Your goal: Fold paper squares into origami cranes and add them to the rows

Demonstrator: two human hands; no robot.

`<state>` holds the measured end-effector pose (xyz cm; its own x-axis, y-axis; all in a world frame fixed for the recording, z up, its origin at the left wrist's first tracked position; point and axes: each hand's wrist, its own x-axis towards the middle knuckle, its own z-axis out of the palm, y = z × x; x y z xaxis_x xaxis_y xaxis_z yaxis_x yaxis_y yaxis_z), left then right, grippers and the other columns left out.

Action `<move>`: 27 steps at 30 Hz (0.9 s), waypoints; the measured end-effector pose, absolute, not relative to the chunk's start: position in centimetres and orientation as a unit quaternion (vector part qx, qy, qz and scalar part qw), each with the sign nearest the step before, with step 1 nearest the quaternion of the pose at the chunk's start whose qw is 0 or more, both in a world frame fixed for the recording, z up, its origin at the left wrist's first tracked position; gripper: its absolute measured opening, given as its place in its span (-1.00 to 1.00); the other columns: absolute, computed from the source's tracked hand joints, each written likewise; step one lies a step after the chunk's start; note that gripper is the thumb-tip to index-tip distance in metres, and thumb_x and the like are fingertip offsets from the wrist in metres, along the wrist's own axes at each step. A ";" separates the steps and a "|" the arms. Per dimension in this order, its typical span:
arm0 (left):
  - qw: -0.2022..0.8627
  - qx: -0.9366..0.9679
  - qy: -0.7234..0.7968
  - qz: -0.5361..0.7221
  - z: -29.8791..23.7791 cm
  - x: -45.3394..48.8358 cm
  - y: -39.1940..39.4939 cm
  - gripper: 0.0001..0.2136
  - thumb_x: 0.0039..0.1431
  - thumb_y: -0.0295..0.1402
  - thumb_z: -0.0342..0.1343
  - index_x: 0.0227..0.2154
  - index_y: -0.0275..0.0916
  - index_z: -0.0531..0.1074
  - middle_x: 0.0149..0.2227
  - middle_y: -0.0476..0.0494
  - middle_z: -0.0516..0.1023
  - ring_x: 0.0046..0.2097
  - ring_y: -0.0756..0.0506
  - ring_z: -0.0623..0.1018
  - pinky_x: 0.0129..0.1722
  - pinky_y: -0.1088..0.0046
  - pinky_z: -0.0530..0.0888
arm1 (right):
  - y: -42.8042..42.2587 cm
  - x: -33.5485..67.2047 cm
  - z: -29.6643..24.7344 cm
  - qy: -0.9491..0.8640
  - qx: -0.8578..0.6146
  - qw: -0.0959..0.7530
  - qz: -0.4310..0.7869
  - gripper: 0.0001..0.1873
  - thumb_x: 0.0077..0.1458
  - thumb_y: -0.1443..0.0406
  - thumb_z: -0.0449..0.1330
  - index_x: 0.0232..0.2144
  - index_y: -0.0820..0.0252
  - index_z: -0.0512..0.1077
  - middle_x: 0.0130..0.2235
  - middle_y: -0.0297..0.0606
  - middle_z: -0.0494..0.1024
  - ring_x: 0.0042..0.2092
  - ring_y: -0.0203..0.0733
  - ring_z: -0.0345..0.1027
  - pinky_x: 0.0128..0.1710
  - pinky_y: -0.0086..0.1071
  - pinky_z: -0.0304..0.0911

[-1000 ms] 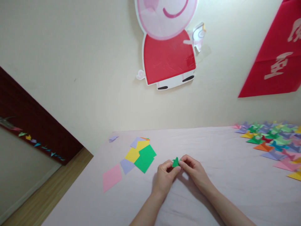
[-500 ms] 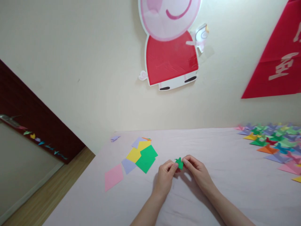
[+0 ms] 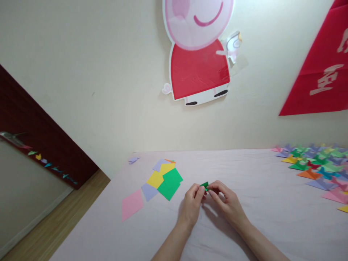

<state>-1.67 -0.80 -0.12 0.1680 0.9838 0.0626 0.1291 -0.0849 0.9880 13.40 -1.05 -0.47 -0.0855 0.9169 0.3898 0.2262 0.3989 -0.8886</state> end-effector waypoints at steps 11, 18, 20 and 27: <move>0.458 0.635 0.466 0.412 -0.9 -1.7 -0.7 -0.98 0.05 -0.42 0.00 -0.43 -0.20 0.31 -0.45 0.05 0.31 -0.35 -0.03 0.31 -0.34 0.49 0.25 | -1.1 13.9 -0.3 -0.669 -0.476 0.491 0.292 -0.84 0.13 0.18 0.16 -0.39 0.11 0.46 -0.42 -0.29 0.49 -0.38 -0.17 0.33 -0.34 -0.33 0.25; 0.406 0.662 0.494 0.392 -1.1 -1.3 -1.0 -0.92 0.02 -0.51 -0.01 -0.46 -0.19 0.29 -0.44 0.06 0.33 -0.35 -0.03 0.34 -0.33 0.50 0.26 | -1.0 14.2 -0.2 -0.742 -0.486 0.416 0.200 -0.89 0.15 0.29 0.13 -0.39 0.08 0.45 -0.36 -0.27 0.47 -0.27 -0.11 0.33 -0.27 -0.29 0.26; 0.399 0.665 0.498 0.388 -1.1 -1.2 -1.0 -0.92 0.03 -0.51 -0.01 -0.47 -0.19 0.29 -0.44 0.06 0.33 -0.35 -0.03 0.35 -0.33 0.50 0.26 | -0.8 14.3 -0.3 -0.764 -0.484 0.393 0.164 -0.85 0.17 0.31 0.11 -0.40 0.08 0.46 -0.36 -0.24 0.48 -0.27 -0.10 0.33 -0.26 -0.27 0.26; 0.427 0.643 0.486 0.410 -1.0 -1.3 -0.8 -0.86 0.21 -0.29 0.02 -0.37 -0.21 0.42 -0.37 -0.01 0.46 -0.30 -0.07 0.42 -0.28 0.47 0.32 | -0.2 15.0 0.5 -0.798 -0.500 0.321 0.101 -0.84 0.14 0.36 0.11 -0.45 0.10 0.46 -0.40 -0.24 0.51 -0.33 -0.12 0.36 -0.34 -0.33 0.23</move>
